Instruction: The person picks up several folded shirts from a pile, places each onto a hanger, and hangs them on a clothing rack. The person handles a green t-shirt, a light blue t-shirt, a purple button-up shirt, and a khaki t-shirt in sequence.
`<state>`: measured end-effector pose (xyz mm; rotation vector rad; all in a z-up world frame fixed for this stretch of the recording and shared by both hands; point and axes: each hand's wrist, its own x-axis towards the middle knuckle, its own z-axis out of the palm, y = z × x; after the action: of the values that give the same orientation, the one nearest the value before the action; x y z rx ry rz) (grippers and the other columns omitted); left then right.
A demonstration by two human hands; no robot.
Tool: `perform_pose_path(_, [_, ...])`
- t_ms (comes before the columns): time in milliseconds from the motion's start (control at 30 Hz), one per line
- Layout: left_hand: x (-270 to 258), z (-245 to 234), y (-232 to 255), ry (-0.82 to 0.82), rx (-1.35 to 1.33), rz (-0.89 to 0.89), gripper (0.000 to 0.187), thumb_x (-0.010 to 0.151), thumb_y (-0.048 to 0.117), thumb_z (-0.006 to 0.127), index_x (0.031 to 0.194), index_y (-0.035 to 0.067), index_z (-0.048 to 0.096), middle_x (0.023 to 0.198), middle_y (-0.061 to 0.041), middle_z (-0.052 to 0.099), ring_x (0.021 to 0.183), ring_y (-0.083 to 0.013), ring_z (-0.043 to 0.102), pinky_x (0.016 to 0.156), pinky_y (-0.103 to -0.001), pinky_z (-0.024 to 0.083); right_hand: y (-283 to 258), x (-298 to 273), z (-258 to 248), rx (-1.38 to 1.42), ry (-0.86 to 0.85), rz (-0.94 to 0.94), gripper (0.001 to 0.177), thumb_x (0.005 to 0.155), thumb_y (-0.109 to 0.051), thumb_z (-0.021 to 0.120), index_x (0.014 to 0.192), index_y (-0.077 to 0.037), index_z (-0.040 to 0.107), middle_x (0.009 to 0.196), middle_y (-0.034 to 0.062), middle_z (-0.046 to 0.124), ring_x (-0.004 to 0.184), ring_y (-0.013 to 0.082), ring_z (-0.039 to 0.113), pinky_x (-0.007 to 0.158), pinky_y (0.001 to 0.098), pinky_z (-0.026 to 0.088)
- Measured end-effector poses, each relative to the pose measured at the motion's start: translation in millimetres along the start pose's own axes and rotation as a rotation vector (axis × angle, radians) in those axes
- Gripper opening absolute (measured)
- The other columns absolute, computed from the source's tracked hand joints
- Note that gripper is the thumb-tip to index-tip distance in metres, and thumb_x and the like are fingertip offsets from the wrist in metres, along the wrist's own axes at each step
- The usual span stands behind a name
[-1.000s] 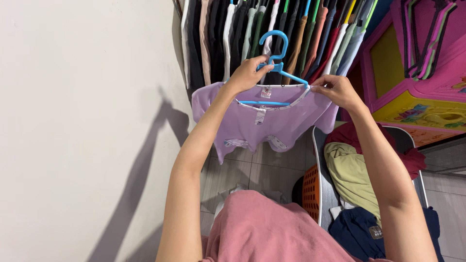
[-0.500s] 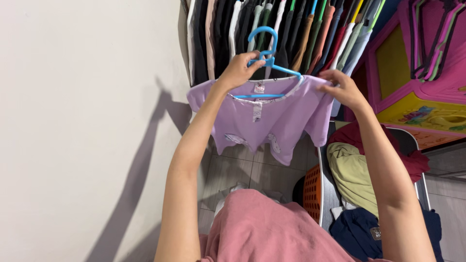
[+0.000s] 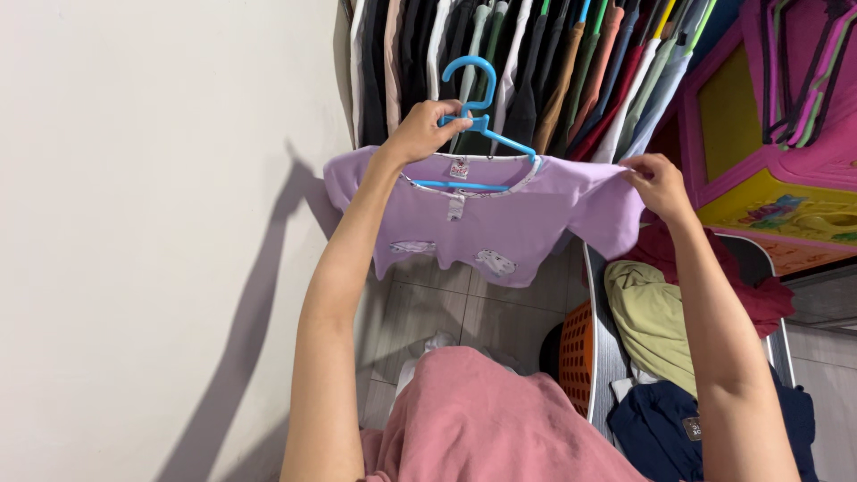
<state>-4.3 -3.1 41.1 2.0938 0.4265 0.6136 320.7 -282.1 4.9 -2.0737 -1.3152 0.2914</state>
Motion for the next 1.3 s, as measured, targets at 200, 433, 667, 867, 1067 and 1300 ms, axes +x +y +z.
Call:
perform_pose_path(200, [0.9,11.6,1.8,0.001,-0.042,0.029,0.025,0.099,0.026,0.070,0.102,0.002,0.075,0.085,-0.003,0.073,0.079,-0.0079,0.062,0.074,-0.028,0.050,-5.5,4.7,15.8,0.425,-0.190,0.167,0.043,0.108,-0.034,0.053,0.141,-0.008,0.059,0.132,0.0157,0.061,0.122,0.0254,0.061,0.102,0.0416,0.055])
perform_pose_path(433, [9.7,37.5,22.3,-0.052,-0.027,-0.024,0.025,0.098,0.026,0.070,0.107,0.003,0.077,0.077,-0.002,0.066,0.067,-0.0091,0.050,0.061,-0.029,0.044,-3.8,-4.5,18.2,0.209,-0.322,-0.114,0.051,0.096,-0.039,0.065,0.132,-0.004,0.065,0.120,0.0147,0.070,0.110,0.0262,0.065,0.093,0.0397,0.052])
perform_pose_path(667, [25.2,81.0,28.3,-0.177,-0.058,0.010,0.024,0.098,0.026,0.070,0.108,0.005,0.075,0.076,-0.004,0.065,0.067,-0.0087,0.057,0.062,-0.029,0.048,38.2,-30.3,14.0,0.203,-0.271,0.010,0.039,0.092,-0.035,0.079,0.109,-0.001,0.075,0.089,0.0101,0.068,0.085,0.0185,0.060,0.077,0.0358,0.049])
perform_pose_path(867, [46.0,130.3,30.3,-0.257,-0.085,0.099,0.018,0.094,0.023,0.075,0.098,0.006,0.076,0.070,-0.004,0.071,0.064,-0.0078,0.065,0.061,-0.028,0.049,44.8,-68.4,-19.7,0.411,-0.392,-0.003,0.038,0.090,-0.028,0.073,0.120,-0.005,0.068,0.099,0.0008,0.068,0.089,0.0094,0.060,0.079,0.0285,0.049])
perform_pose_path(1067, [63.3,191.2,68.2,-0.409,-0.149,0.079,0.017,0.090,0.024,0.078,0.097,0.008,0.079,0.069,-0.002,0.072,0.061,-0.0066,0.062,0.055,-0.027,0.047,53.2,-119.2,-45.3,0.257,-0.410,-0.070,0.033,0.094,-0.019,0.069,0.123,-0.005,0.068,0.100,0.0056,0.072,0.091,0.0125,0.062,0.082,0.0305,0.052])
perform_pose_path(1300, [82.7,260.5,92.5,-0.583,-0.334,0.049,0.016,0.088,0.018,0.077,0.095,0.004,0.079,0.076,-0.003,0.074,0.068,-0.0064,0.068,0.057,-0.024,0.051,74.3,-170.4,-64.2,0.264,-0.381,-0.011,0.019,0.097,-0.017,0.067,0.111,-0.004,0.064,0.083,0.0040,0.067,0.079,0.0133,0.062,0.074,0.0314,0.053])
